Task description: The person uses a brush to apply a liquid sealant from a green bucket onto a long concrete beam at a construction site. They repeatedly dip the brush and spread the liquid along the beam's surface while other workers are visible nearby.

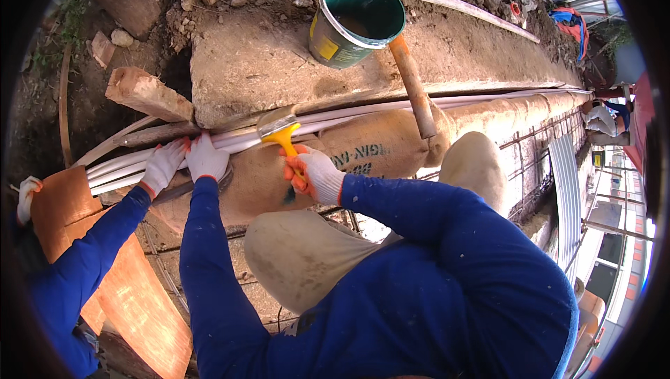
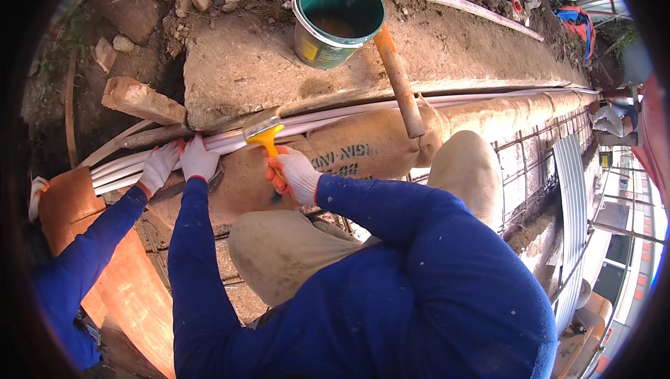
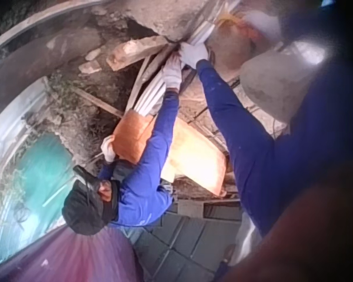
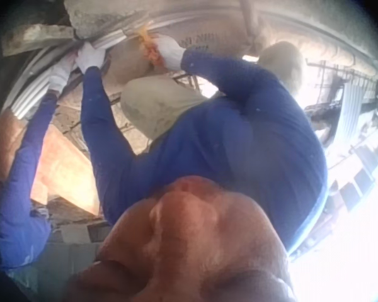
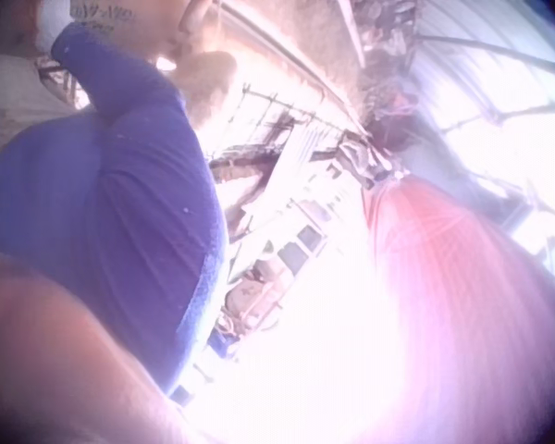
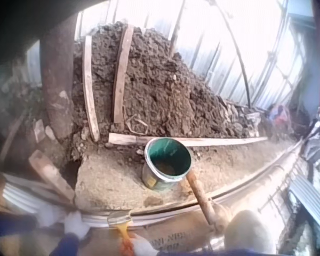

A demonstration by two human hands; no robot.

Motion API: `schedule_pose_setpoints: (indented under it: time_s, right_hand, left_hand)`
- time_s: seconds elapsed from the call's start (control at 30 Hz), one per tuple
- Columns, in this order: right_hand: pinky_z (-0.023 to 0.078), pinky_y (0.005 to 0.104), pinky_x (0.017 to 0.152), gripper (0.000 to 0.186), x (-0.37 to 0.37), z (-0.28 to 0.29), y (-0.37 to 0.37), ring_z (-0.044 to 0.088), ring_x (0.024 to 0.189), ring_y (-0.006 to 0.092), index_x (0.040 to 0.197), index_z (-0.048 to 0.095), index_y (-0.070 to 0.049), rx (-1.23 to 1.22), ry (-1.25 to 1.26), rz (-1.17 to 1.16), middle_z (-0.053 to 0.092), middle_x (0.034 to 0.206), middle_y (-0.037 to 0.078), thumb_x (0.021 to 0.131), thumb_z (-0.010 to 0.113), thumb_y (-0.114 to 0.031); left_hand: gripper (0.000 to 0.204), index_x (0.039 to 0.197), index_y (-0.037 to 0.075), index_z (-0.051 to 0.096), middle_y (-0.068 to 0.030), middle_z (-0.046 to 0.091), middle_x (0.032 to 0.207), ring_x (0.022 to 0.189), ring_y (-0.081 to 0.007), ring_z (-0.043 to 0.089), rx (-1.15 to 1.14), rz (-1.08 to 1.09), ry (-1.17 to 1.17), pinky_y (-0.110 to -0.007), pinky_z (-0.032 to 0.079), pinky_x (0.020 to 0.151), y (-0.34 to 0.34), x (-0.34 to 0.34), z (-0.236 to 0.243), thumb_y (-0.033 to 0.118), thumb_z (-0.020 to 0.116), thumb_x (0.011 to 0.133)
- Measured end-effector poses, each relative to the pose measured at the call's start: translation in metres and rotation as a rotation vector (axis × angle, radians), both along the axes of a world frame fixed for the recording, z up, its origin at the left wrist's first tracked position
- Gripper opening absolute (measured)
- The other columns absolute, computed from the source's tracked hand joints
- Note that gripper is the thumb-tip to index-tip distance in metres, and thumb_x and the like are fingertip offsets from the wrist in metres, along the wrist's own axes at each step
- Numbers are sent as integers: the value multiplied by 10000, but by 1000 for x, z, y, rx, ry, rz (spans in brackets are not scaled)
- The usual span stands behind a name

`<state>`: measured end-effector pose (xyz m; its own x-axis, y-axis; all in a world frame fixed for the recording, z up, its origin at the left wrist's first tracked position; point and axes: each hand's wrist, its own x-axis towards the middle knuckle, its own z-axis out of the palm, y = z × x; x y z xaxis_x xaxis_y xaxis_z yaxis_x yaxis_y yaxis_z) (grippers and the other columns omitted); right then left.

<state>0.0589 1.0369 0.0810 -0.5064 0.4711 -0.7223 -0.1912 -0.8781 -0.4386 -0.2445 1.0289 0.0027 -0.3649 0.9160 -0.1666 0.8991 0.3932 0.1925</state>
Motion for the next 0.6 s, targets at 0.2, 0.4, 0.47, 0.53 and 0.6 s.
schedule_pose_setpoints:
  time_s: [0.2,0.4,0.47,0.53,0.6]
  right_hand:
    - [344,281,390,278,117,-8,42,446,437,117,1309,627,-91,44,-263,-41,606,731,28,1046,552,-137]
    - [332,322,411,195,216,-26,48,406,444,137,1241,605,-158,110,-422,-475,581,729,39,1058,545,-190]
    - [335,309,453,145,183,-40,43,410,486,116,1198,604,-169,80,-431,-479,583,776,26,1064,574,-216]
    - [364,309,431,165,105,-37,35,451,503,118,1232,581,-175,59,-445,-296,588,783,29,1071,552,-198]
    - [362,325,411,144,27,-30,26,467,484,134,1204,562,-161,74,-425,-156,596,784,32,1060,555,-172]
  left_hand:
    - [765,1537,8,498,-274,611,1446,1402,-407,528,-12,-7,-1,-488,367,1203,-3,1,-1,246,625,821]
    - [723,1505,8,514,-256,609,1443,1401,-387,524,-23,0,6,-488,349,1202,-4,2,-2,262,632,839]
    - [718,1503,9,515,-256,606,1450,1407,-387,520,-29,5,15,-489,347,1204,-2,4,0,264,631,842]
    - [734,1515,8,510,-263,598,1466,1418,-391,516,-40,13,13,-485,349,1209,-2,3,1,261,631,837]
    - [769,1540,4,500,-277,584,1492,1436,-397,509,-47,15,1,-477,353,1217,0,3,2,253,629,824]
